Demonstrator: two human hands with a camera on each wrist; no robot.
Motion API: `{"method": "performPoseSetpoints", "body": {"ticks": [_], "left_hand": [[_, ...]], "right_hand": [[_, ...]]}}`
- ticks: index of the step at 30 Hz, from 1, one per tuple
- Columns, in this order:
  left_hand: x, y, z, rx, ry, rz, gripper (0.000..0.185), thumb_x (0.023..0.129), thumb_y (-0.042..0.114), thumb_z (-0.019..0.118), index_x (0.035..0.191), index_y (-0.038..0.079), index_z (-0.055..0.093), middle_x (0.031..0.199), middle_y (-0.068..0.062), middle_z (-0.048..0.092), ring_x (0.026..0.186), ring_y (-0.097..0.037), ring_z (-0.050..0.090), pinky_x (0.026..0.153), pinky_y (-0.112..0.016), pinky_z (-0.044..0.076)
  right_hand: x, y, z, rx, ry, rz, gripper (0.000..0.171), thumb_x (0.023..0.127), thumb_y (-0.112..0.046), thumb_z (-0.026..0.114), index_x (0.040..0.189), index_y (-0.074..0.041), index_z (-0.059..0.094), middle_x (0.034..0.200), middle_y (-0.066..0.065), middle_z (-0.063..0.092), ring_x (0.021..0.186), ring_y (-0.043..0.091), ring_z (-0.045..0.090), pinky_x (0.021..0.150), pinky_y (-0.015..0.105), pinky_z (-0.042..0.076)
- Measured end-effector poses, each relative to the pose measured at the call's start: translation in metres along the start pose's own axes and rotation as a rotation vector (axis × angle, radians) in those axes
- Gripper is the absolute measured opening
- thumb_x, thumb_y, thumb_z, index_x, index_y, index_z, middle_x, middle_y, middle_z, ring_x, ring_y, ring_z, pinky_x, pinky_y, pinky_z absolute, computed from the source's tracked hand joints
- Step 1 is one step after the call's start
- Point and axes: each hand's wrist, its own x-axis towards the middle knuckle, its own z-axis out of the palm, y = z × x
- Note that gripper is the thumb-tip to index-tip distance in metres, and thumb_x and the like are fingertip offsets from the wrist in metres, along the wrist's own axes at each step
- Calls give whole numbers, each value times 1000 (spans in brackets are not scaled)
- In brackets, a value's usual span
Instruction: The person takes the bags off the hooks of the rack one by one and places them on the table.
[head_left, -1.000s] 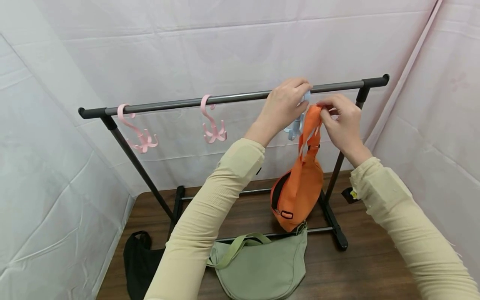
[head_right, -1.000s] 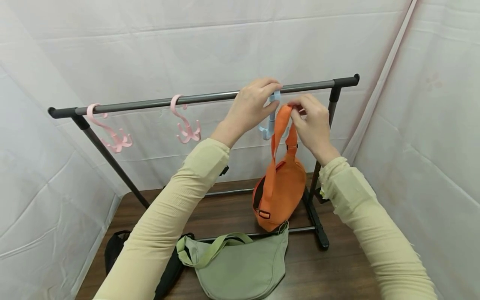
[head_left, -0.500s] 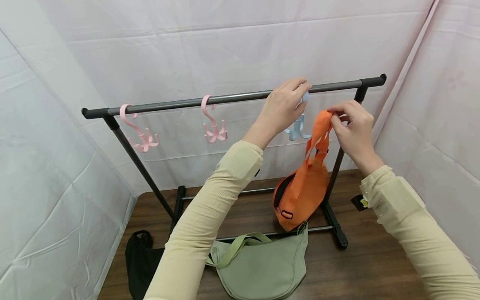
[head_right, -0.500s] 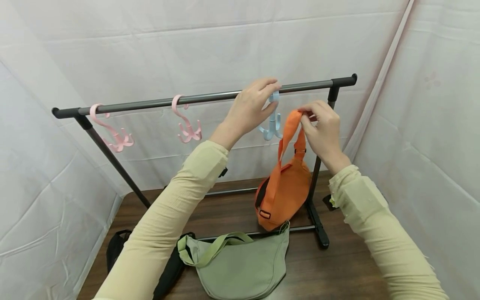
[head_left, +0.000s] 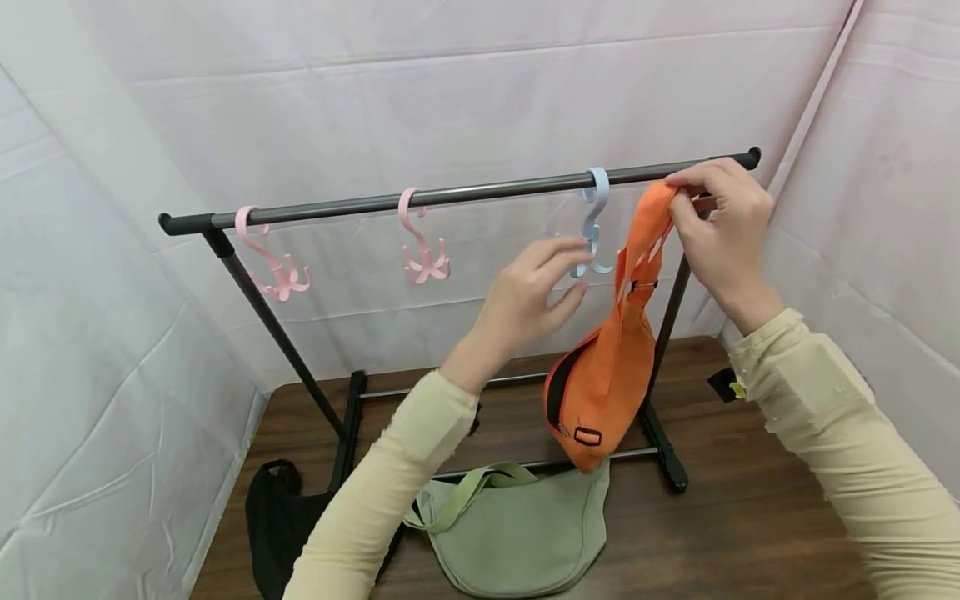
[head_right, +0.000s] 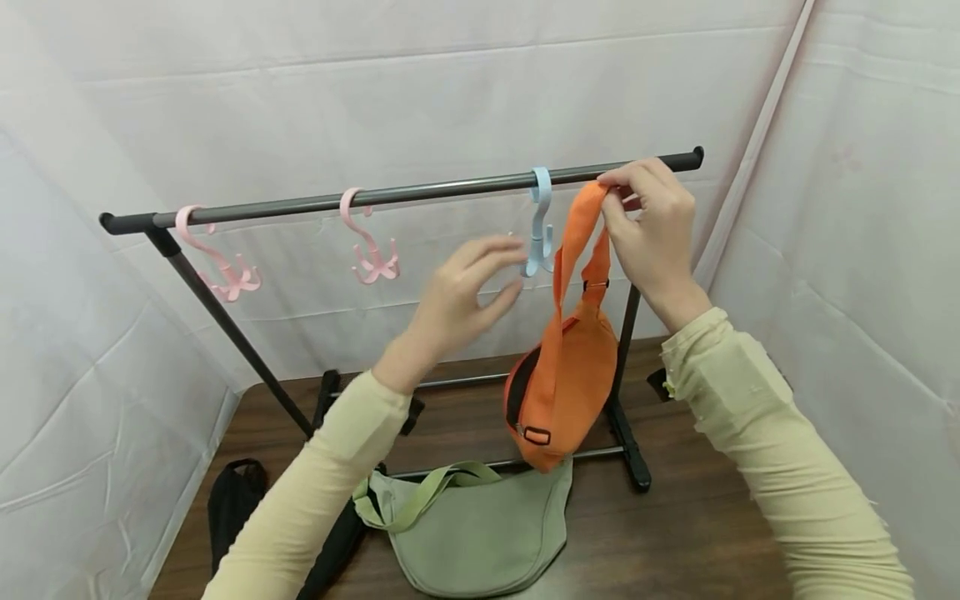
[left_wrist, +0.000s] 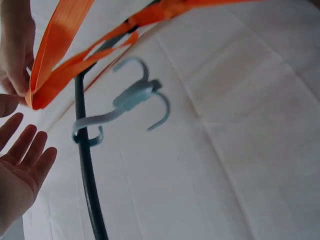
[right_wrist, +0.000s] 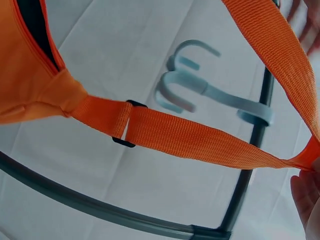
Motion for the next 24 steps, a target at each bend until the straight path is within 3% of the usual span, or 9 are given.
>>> {"method": "performPoseSetpoints", "body": {"ticks": [4, 9, 13, 16, 20, 24], "left_hand": [[-50, 10, 7, -110, -19, -92, 24, 82, 9, 64, 105, 2, 64, 112, -10, 59, 107, -20, 54, 94, -24, 40], [-122, 20, 20, -250, -102, -320, 25, 86, 12, 61, 111, 5, 61, 116, -6, 57, 110, -17, 52, 92, -28, 43], [-169, 27, 33, -358, -162, -508, 27, 90, 15, 57, 116, 8, 58, 119, -6, 55, 111, -17, 52, 86, -32, 47], [-188, 36, 33, -482, -179, -675, 28, 91, 11, 54, 118, 4, 55, 121, -12, 54, 109, -23, 53, 86, -39, 46], [-198, 47, 35, -655, -172, -873, 33, 90, 7, 54, 122, -2, 51, 120, -21, 52, 109, -33, 52, 88, -46, 44], [-207, 51, 49, -744, -163, -968, 44, 87, 9, 59, 127, -4, 45, 123, -21, 49, 114, -37, 47, 90, -48, 43]], "right_hand": [[5, -9, -2, 22, 15, -4, 19, 75, 10, 51, 79, 6, 70, 76, 7, 62, 68, -2, 53, 60, 7, 43], [8, -20, -7, 37, 6, -25, 19, 74, 10, 51, 77, 7, 70, 75, 7, 62, 65, -2, 53, 58, 8, 42], [10, -29, -16, 15, -27, -79, 19, 74, 10, 50, 76, 9, 68, 75, 15, 61, 66, -4, 51, 59, 8, 42], [11, -34, -22, -9, -61, -124, 18, 75, 8, 49, 76, 11, 67, 76, 19, 60, 67, -5, 50, 60, 8, 43], [11, -40, -26, -31, -89, -146, 19, 77, 5, 49, 77, 11, 67, 76, 20, 59, 68, -6, 49, 61, 7, 42], [10, -44, -28, -69, -103, -161, 19, 78, 4, 50, 79, 10, 68, 76, 19, 60, 68, -5, 48, 62, 6, 42]]}}
